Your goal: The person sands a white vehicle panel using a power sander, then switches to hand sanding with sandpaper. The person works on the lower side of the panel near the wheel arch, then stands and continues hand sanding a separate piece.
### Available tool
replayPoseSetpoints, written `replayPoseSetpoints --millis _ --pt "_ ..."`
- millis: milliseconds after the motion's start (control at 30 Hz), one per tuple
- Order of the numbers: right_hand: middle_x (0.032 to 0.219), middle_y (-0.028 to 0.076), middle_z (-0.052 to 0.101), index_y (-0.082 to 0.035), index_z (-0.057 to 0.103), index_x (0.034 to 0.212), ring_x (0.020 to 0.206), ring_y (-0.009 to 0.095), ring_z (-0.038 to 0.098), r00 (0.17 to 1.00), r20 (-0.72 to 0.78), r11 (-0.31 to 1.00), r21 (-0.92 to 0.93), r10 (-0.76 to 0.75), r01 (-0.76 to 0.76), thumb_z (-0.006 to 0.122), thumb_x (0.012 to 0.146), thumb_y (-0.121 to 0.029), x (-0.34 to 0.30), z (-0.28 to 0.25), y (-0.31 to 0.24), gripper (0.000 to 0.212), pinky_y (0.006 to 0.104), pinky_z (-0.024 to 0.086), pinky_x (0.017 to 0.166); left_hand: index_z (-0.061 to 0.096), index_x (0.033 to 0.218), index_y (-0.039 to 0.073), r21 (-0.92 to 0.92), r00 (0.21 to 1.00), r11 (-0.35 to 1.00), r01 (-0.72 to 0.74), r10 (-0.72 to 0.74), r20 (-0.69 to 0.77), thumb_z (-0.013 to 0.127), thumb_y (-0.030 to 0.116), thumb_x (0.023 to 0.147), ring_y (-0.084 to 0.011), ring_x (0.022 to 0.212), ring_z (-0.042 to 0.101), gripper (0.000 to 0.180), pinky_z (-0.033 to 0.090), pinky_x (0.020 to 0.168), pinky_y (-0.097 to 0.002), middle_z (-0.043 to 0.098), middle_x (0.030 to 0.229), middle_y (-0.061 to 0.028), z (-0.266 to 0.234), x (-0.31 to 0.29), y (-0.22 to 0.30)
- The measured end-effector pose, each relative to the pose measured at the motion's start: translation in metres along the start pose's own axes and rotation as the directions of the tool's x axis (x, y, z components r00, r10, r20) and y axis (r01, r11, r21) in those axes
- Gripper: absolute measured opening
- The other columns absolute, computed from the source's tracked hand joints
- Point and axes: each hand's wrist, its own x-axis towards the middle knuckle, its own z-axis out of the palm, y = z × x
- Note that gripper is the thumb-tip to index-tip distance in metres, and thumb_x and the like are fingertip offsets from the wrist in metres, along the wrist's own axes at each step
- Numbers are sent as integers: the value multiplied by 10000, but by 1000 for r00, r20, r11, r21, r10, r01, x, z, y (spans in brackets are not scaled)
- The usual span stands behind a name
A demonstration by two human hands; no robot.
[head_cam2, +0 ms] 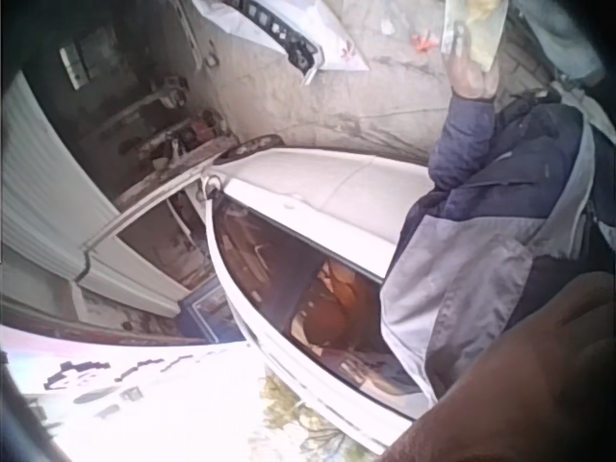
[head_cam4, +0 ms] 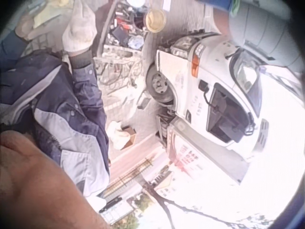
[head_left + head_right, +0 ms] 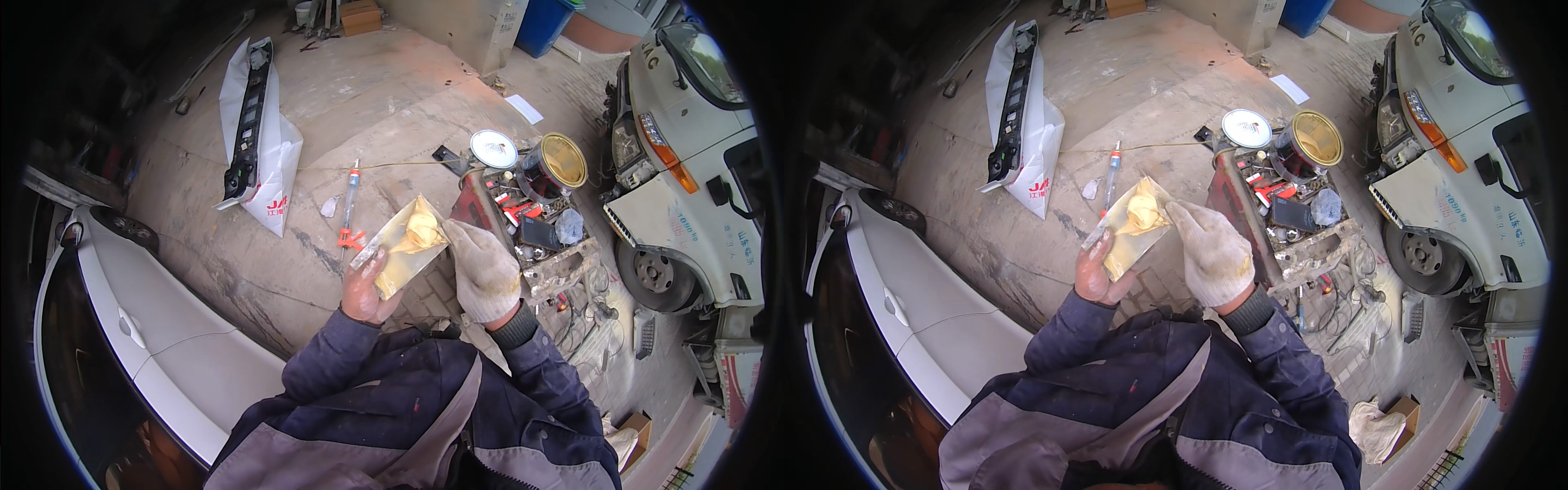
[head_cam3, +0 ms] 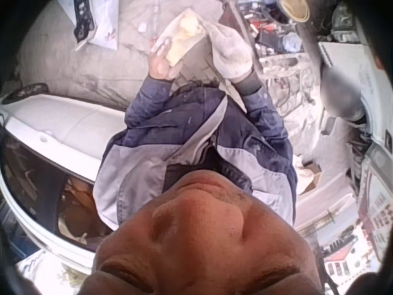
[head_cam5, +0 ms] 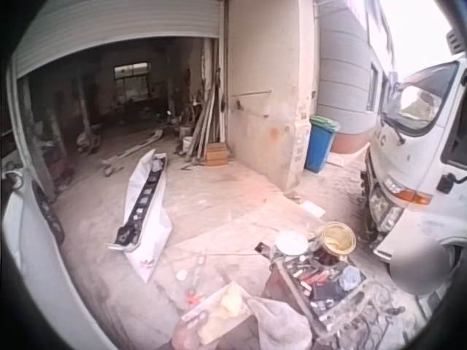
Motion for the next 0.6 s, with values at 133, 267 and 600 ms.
replayPoseSetpoints --millis 133,267,600 --pt "1228 209 756 -12 714 1333 1116 387 730 979 181 995 -40 97 -91 630 932 44 -3 21 -5 413 407 593 973 468 1575 -3 -67 998 997 -24 28 62 562 201 1121 -364 1378 626 506 513 1154 -582 608 1508 -183 -6 -11 21" --pt "1350 164 742 25 630 1470 1198 237 723 815 15 706 491 579 -510 688 1017 -38 0 29 -11 461 338 556 1035 475 1568 -6 -84 989 993 -88 97 110 568 202 1120 -361 1374 629 503 526 1133 -592 612 1509 -172 -9 -13 31" --pt "1343 125 745 62 650 1428 1188 163 707 765 130 388 801 631 -457 699 1033 -28 -5 30 -50 408 310 563 1018 673 1340 4 29 990 999 -28 31 -140 669 91 1062 -212 1130 730 292 582 972 -346 718 1276 -91 -24 -18 12"
